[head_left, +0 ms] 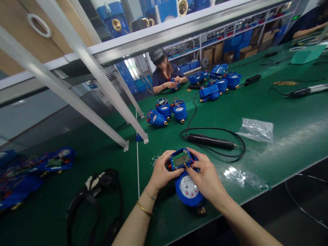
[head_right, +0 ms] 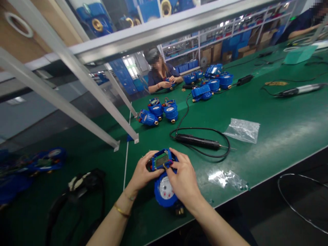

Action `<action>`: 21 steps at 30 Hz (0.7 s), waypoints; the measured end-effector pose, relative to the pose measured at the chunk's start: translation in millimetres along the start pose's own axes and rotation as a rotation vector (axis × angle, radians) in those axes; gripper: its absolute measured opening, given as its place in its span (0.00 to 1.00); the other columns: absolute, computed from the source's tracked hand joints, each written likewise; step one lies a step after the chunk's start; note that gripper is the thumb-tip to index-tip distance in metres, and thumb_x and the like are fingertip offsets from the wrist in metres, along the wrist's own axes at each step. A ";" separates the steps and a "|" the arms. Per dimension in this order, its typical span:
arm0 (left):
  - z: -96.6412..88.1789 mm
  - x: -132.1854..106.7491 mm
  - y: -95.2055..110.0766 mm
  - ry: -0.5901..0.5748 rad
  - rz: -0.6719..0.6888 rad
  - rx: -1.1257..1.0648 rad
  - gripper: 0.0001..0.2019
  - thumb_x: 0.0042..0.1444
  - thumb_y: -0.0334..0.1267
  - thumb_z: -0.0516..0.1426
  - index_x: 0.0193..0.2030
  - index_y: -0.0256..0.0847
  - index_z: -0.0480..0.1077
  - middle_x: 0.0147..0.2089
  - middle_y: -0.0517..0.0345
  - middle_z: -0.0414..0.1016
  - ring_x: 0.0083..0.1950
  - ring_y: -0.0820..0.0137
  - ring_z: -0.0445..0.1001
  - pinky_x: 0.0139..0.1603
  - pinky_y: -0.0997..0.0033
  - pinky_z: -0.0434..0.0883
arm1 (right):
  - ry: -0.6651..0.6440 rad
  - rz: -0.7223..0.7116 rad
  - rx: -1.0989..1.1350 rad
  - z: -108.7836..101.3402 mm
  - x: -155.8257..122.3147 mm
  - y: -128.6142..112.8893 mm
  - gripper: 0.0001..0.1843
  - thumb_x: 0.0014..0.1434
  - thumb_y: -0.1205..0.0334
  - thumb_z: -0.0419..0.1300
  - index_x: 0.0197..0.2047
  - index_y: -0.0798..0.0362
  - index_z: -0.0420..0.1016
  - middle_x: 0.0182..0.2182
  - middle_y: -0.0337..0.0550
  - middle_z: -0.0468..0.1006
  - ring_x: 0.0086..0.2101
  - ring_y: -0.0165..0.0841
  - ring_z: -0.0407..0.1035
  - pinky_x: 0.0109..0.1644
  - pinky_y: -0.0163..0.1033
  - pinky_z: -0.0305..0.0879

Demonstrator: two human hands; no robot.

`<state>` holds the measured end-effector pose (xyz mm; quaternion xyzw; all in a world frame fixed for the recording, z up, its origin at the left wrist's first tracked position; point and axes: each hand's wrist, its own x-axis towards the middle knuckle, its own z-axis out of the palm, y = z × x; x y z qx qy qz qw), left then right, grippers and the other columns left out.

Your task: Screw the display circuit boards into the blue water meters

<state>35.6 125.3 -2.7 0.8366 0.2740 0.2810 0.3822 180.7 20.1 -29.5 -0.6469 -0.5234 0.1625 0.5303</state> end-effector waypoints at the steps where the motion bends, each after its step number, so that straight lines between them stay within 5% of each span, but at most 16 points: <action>1: 2.0 -0.4 -0.2 0.014 0.006 0.009 0.24 0.45 0.41 0.68 0.49 0.37 0.72 0.50 0.48 0.75 0.52 0.59 0.73 0.55 0.59 0.70 | -0.009 -0.004 -0.013 -1.6 -0.6 1.4 0.11 0.59 0.63 0.58 0.33 0.49 0.83 0.59 0.42 0.69 0.57 0.42 0.61 0.62 0.53 0.61; 10: 8.7 2.2 -0.1 0.018 0.043 -0.009 0.24 0.44 0.40 0.69 0.49 0.37 0.73 0.49 0.48 0.75 0.52 0.60 0.74 0.55 0.61 0.70 | 0.002 -0.004 0.011 -15.6 -1.2 21.3 0.14 0.56 0.51 0.61 0.41 0.49 0.81 0.60 0.48 0.66 0.58 0.47 0.60 0.63 0.58 0.56; 16: 11.2 1.1 4.8 0.032 0.046 -0.018 0.23 0.44 0.41 0.69 0.47 0.37 0.74 0.48 0.48 0.75 0.51 0.59 0.74 0.54 0.61 0.70 | 0.057 -0.004 0.106 -17.2 2.0 22.0 0.16 0.52 0.53 0.64 0.43 0.52 0.76 0.52 0.50 0.69 0.53 0.43 0.65 0.61 0.54 0.59; 21: 14.0 0.3 4.4 0.050 0.049 0.023 0.24 0.44 0.41 0.69 0.49 0.38 0.74 0.48 0.49 0.75 0.51 0.59 0.73 0.55 0.60 0.69 | -0.082 -0.009 0.060 -18.8 2.4 25.2 0.14 0.58 0.51 0.59 0.38 0.49 0.81 0.56 0.48 0.69 0.56 0.44 0.62 0.63 0.55 0.57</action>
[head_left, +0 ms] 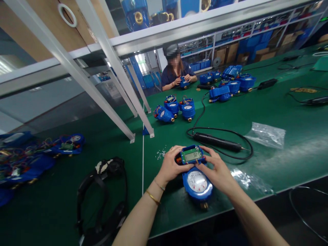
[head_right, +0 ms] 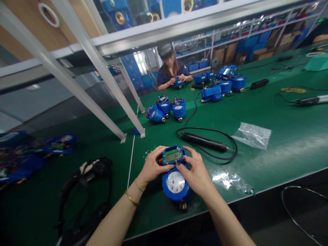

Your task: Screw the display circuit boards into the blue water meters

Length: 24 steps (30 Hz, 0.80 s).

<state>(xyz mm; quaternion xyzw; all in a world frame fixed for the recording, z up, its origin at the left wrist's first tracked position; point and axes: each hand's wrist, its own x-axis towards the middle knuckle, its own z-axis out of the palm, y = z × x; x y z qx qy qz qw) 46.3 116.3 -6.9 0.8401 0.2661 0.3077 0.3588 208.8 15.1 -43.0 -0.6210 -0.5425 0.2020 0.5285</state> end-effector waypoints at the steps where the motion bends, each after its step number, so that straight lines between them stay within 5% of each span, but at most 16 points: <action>1: 0.8 0.4 0.0 0.003 0.008 0.009 0.24 0.44 0.41 0.69 0.49 0.38 0.74 0.48 0.49 0.75 0.51 0.59 0.73 0.55 0.60 0.69 | -0.024 0.002 -0.028 -1.4 0.7 1.3 0.14 0.58 0.50 0.58 0.36 0.49 0.82 0.55 0.48 0.70 0.56 0.45 0.62 0.63 0.55 0.57; 8: 6.6 4.3 1.9 -0.010 0.025 0.001 0.25 0.43 0.44 0.70 0.48 0.39 0.75 0.46 0.51 0.76 0.50 0.60 0.73 0.53 0.61 0.69 | -0.081 0.051 -0.001 -15.9 -8.5 7.4 0.18 0.58 0.47 0.59 0.42 0.50 0.82 0.57 0.50 0.71 0.57 0.45 0.65 0.63 0.55 0.59; 13: 7.1 3.5 0.7 -0.005 0.027 -0.019 0.26 0.42 0.44 0.71 0.48 0.39 0.76 0.47 0.50 0.76 0.50 0.60 0.73 0.54 0.61 0.69 | 0.181 0.028 -0.042 -27.0 -23.3 -0.7 0.20 0.58 0.50 0.60 0.49 0.52 0.77 0.51 0.49 0.75 0.49 0.41 0.72 0.54 0.47 0.71; 18: 7.3 2.1 0.2 0.002 0.035 -0.022 0.25 0.42 0.44 0.71 0.48 0.38 0.76 0.47 0.50 0.76 0.49 0.60 0.73 0.54 0.60 0.69 | 0.287 -0.094 -0.126 -30.1 -19.1 -17.6 0.12 0.60 0.55 0.61 0.44 0.52 0.76 0.38 0.43 0.78 0.34 0.32 0.74 0.40 0.37 0.74; 24: 9.5 1.9 -2.2 0.002 0.031 -0.034 0.26 0.42 0.45 0.71 0.49 0.40 0.76 0.47 0.51 0.76 0.50 0.60 0.73 0.54 0.60 0.69 | 0.288 -0.173 -0.178 -22.6 -9.6 -18.9 0.10 0.62 0.58 0.57 0.37 0.52 0.79 0.34 0.43 0.80 0.32 0.34 0.75 0.38 0.38 0.74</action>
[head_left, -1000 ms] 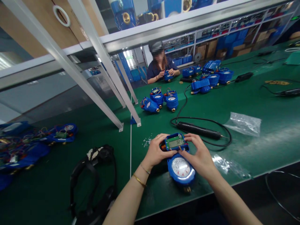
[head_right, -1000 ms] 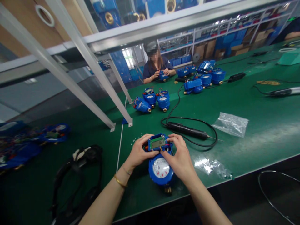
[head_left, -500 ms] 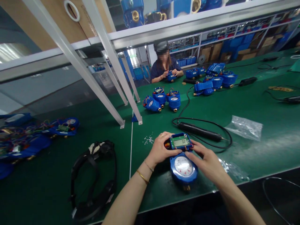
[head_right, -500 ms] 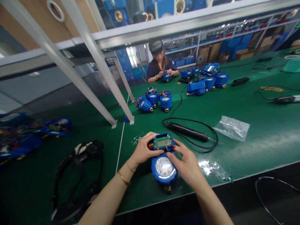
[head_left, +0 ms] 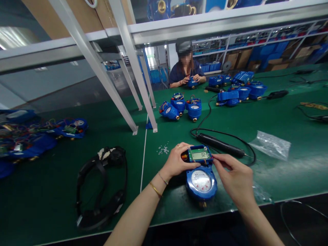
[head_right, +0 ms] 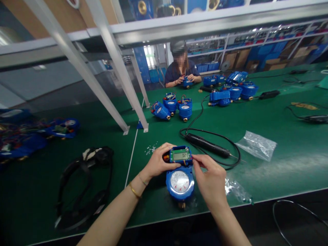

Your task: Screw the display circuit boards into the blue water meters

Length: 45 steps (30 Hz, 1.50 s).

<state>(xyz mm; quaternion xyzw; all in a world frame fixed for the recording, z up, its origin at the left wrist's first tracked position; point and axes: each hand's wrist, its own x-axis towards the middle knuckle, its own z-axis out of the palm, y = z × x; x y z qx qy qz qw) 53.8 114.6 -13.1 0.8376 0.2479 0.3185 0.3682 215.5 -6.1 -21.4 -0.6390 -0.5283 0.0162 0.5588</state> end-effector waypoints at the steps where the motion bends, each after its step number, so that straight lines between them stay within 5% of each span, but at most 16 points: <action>1: 0.4 0.2 -0.2 0.002 0.001 -0.006 0.27 0.41 0.45 0.71 0.49 0.39 0.76 0.48 0.50 0.76 0.50 0.60 0.73 0.54 0.60 0.69 | 0.001 0.001 0.001 1.0 -0.4 0.5 0.10 0.61 0.58 0.57 0.37 0.53 0.79 0.35 0.44 0.80 0.33 0.34 0.75 0.38 0.39 0.74; 8: 2.7 1.0 -0.9 0.010 0.008 -0.015 0.27 0.41 0.45 0.71 0.49 0.39 0.76 0.48 0.50 0.76 0.50 0.60 0.73 0.55 0.60 0.69 | -0.016 -0.051 -0.090 0.7 -9.1 1.9 0.15 0.66 0.53 0.56 0.45 0.55 0.79 0.50 0.46 0.76 0.48 0.38 0.73 0.55 0.44 0.69; 18: 0.8 -0.6 -3.1 0.003 0.021 -0.028 0.27 0.42 0.45 0.71 0.49 0.37 0.75 0.47 0.50 0.76 0.49 0.61 0.73 0.53 0.62 0.68 | -0.050 -0.334 -0.304 1.7 -8.7 4.8 0.18 0.67 0.56 0.55 0.49 0.61 0.77 0.48 0.53 0.77 0.45 0.40 0.75 0.50 0.43 0.72; 24: 2.2 -1.6 -1.4 -0.030 -0.023 -0.063 0.28 0.42 0.46 0.71 0.51 0.41 0.75 0.48 0.52 0.76 0.51 0.61 0.73 0.55 0.63 0.67 | -0.014 -0.130 -0.325 10.1 -16.7 -1.0 0.24 0.64 0.49 0.54 0.48 0.60 0.79 0.44 0.51 0.79 0.42 0.44 0.76 0.46 0.47 0.73; 30: 2.6 -4.9 -0.5 -0.068 -0.096 -0.237 0.31 0.43 0.47 0.70 0.55 0.41 0.73 0.54 0.51 0.75 0.56 0.60 0.73 0.59 0.63 0.67 | 0.028 0.173 -0.136 14.1 -21.5 -6.9 0.27 0.58 0.45 0.59 0.49 0.59 0.80 0.46 0.48 0.79 0.46 0.45 0.75 0.53 0.47 0.71; 35: -5.5 -2.7 -2.5 -0.181 -0.052 -0.213 0.30 0.47 0.42 0.68 0.59 0.42 0.70 0.57 0.50 0.74 0.58 0.58 0.72 0.61 0.60 0.67 | -0.006 0.194 -0.104 12.2 -21.9 -3.4 0.27 0.57 0.45 0.60 0.49 0.58 0.80 0.45 0.46 0.79 0.46 0.44 0.75 0.54 0.46 0.71; 41: -5.0 -1.3 -5.0 -0.112 -0.012 -0.113 0.30 0.48 0.44 0.66 0.59 0.38 0.70 0.60 0.45 0.74 0.61 0.57 0.71 0.63 0.58 0.65 | 0.052 0.048 -0.143 10.1 -14.6 -4.3 0.22 0.57 0.48 0.62 0.47 0.57 0.81 0.44 0.45 0.80 0.44 0.40 0.76 0.52 0.41 0.72; 45: -0.1 -2.2 2.1 -0.074 -0.025 0.002 0.34 0.49 0.45 0.65 0.63 0.41 0.66 0.62 0.47 0.72 0.62 0.55 0.70 0.69 0.49 0.56 | 0.067 0.125 -0.119 8.9 -12.4 -4.8 0.21 0.56 0.48 0.63 0.44 0.55 0.82 0.41 0.44 0.81 0.41 0.41 0.77 0.49 0.41 0.73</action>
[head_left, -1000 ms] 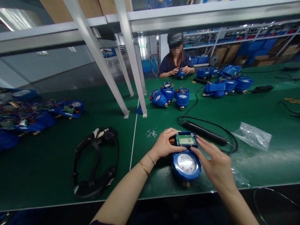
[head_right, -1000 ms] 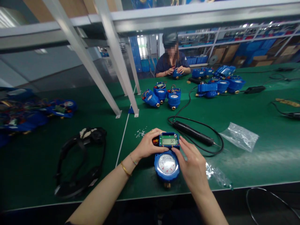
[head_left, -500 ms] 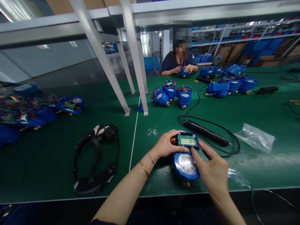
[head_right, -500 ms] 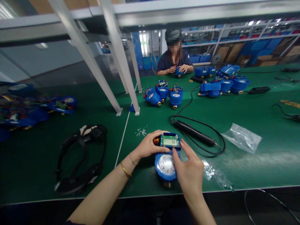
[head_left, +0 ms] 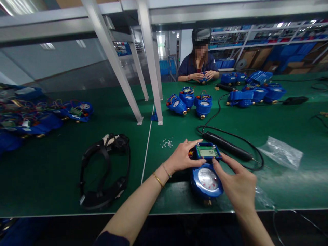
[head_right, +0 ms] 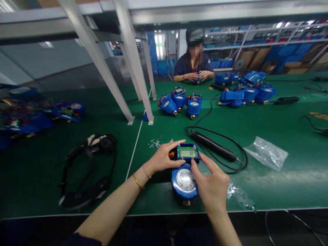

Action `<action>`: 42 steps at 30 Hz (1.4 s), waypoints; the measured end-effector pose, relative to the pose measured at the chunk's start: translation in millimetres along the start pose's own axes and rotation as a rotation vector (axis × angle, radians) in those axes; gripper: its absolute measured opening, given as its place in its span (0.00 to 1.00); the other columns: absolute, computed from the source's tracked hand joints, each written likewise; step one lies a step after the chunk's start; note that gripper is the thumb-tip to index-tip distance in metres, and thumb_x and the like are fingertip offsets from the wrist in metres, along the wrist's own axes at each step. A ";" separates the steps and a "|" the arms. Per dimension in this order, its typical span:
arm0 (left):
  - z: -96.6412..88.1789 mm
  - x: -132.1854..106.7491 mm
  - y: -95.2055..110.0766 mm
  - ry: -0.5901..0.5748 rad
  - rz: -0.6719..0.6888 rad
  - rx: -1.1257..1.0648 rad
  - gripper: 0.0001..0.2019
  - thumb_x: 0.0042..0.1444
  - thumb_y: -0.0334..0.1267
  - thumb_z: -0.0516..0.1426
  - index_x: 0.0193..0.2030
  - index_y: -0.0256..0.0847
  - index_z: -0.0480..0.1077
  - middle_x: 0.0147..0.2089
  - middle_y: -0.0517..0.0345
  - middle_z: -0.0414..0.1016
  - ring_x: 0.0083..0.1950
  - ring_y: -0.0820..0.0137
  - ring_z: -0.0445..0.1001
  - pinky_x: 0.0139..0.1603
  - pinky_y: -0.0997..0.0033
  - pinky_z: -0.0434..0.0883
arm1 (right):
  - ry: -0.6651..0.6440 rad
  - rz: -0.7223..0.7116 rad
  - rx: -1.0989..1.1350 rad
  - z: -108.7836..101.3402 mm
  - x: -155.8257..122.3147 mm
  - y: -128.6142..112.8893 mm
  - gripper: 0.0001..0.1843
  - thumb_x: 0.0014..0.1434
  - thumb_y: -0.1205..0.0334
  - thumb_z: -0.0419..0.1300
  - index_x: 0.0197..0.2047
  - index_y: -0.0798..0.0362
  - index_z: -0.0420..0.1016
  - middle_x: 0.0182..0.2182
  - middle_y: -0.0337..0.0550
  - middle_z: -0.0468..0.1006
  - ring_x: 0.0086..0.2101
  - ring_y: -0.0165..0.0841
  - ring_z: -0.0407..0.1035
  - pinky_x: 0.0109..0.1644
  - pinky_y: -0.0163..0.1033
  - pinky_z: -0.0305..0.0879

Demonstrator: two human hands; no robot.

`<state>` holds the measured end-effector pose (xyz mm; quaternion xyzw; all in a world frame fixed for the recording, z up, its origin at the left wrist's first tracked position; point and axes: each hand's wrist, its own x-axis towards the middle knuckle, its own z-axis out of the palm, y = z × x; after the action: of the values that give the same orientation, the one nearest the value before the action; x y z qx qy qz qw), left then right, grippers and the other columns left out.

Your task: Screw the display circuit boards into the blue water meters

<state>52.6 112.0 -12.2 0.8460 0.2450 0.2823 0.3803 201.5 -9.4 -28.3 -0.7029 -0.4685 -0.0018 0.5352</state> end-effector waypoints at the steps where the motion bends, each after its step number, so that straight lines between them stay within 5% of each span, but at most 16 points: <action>1: 1.6 -0.2 2.6 0.005 -0.012 0.023 0.35 0.49 0.45 0.65 0.63 0.41 0.64 0.61 0.46 0.72 0.61 0.54 0.71 0.69 0.48 0.56 | 0.001 0.039 0.006 -0.2 -0.5 0.8 0.21 0.55 0.47 0.63 0.44 0.55 0.82 0.40 0.44 0.81 0.41 0.42 0.77 0.49 0.43 0.73; 12: 7.3 4.3 12.8 0.026 -0.012 0.094 0.27 0.46 0.41 0.65 0.54 0.36 0.68 0.49 0.47 0.78 0.50 0.57 0.76 0.52 0.59 0.72 | -0.018 0.265 0.060 2.5 -4.5 3.6 0.27 0.49 0.43 0.66 0.46 0.53 0.82 0.40 0.45 0.81 0.41 0.46 0.77 0.51 0.50 0.71; 19: 15.0 2.9 22.5 0.062 -0.066 0.210 0.22 0.49 0.46 0.63 0.48 0.41 0.64 0.50 0.51 0.76 0.52 0.55 0.74 0.62 0.42 0.61 | -0.015 0.366 0.055 1.4 -3.1 -3.7 0.31 0.45 0.42 0.66 0.45 0.57 0.82 0.39 0.49 0.81 0.39 0.47 0.77 0.49 0.49 0.73; 24: 24.9 3.2 27.9 0.125 -0.129 0.236 0.22 0.48 0.47 0.63 0.48 0.43 0.64 0.49 0.54 0.76 0.52 0.56 0.74 0.64 0.39 0.58 | 0.010 0.379 0.040 -0.6 1.2 -8.7 0.31 0.42 0.44 0.66 0.43 0.60 0.83 0.35 0.52 0.81 0.34 0.46 0.77 0.43 0.44 0.76; 30: 30.4 3.7 25.0 0.181 -0.123 0.241 0.19 0.50 0.42 0.63 0.47 0.43 0.64 0.47 0.55 0.77 0.51 0.58 0.74 0.64 0.45 0.59 | 0.003 0.358 0.001 -4.2 2.2 -10.9 0.30 0.45 0.45 0.66 0.44 0.62 0.82 0.35 0.52 0.81 0.34 0.45 0.77 0.38 0.40 0.76; 36: 29.8 6.0 18.2 0.191 -0.109 0.067 0.17 0.47 0.37 0.64 0.44 0.43 0.67 0.46 0.55 0.77 0.47 0.60 0.75 0.51 0.58 0.70 | -0.016 0.351 -0.049 -7.6 1.1 -10.8 0.29 0.47 0.47 0.67 0.46 0.60 0.82 0.37 0.51 0.81 0.34 0.45 0.77 0.37 0.40 0.75; 42: 26.8 0.5 16.0 0.221 -0.236 -0.096 0.18 0.44 0.36 0.67 0.42 0.44 0.71 0.44 0.58 0.78 0.45 0.63 0.75 0.48 0.63 0.71 | -0.064 0.328 -0.124 -10.3 4.5 -14.6 0.31 0.44 0.43 0.64 0.43 0.60 0.83 0.32 0.51 0.81 0.30 0.43 0.76 0.33 0.40 0.72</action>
<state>73.9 89.3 -14.4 0.7562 0.3692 0.3382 0.4214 199.5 -14.4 -10.7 -0.8012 -0.3634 0.0789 0.4687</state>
